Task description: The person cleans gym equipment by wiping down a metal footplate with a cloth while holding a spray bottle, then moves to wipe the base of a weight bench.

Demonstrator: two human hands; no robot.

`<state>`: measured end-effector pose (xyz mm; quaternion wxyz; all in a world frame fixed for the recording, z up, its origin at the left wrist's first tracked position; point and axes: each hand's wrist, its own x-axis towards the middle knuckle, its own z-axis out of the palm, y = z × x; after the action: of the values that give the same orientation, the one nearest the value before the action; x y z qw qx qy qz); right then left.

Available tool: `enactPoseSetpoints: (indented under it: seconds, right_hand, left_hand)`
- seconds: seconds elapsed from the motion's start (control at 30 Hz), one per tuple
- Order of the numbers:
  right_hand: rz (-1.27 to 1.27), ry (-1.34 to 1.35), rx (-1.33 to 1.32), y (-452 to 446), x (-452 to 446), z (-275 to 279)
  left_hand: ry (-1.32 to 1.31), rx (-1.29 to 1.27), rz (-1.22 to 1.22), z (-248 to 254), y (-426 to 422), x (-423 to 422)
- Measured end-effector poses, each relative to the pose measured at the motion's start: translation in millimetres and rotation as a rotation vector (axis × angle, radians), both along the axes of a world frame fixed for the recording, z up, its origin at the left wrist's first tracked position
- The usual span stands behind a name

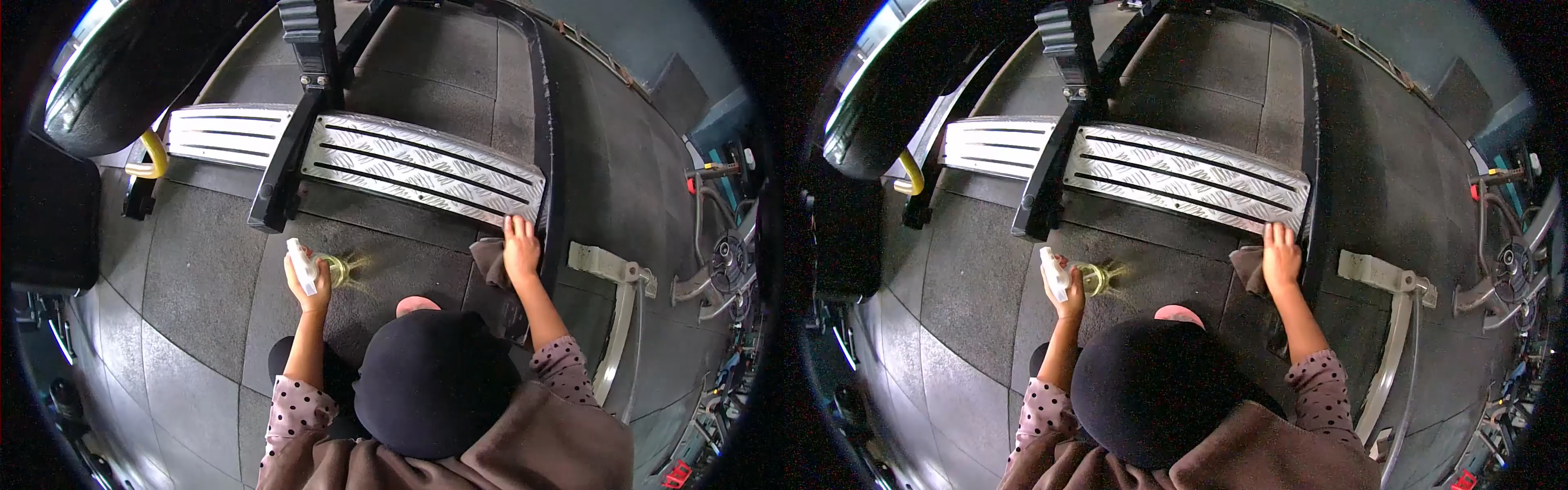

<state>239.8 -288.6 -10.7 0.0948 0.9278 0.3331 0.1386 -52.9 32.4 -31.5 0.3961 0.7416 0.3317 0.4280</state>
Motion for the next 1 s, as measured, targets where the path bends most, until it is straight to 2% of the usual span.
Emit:
enactPoseSetpoints:
  seconds: [0.17,0.2,0.27,0.53,0.63,0.67,0.73,0.87,1.0]
  right_hand:
    - [-0.023,0.069,0.089,18,-4,-5]
    - [0.088,-0.007,0.095,25,-5,-9]
    - [0.142,-0.060,0.138,42,-8,-16]
    - [0.022,0.094,0.146,-6,0,4]
    - [0.139,0.039,0.277,18,-5,-7]
    - [0.222,0.033,0.343,33,-7,-13]
    - [0.221,0.039,0.386,64,-17,-11]
    - [0.291,-0.002,0.241,94,-19,-19]
    - [0.336,0.021,0.244,64,-10,-10]
  left_hand:
    - [-0.006,0.034,0.016,-6,-1,2]
    - [0.006,0.046,0.019,-8,0,2]
    - [-0.018,0.009,0.004,-8,1,1]
    - [0.004,0.020,0.012,-1,-1,1]
    - [-0.107,-0.066,0.033,-4,-4,6]
    - [-0.085,-0.035,0.030,-4,-2,6]
    - [-0.031,0.023,0.015,2,-3,4]
    - [-0.042,-0.051,0.042,11,-7,7]
    - [0.046,0.012,0.040,15,-6,3]
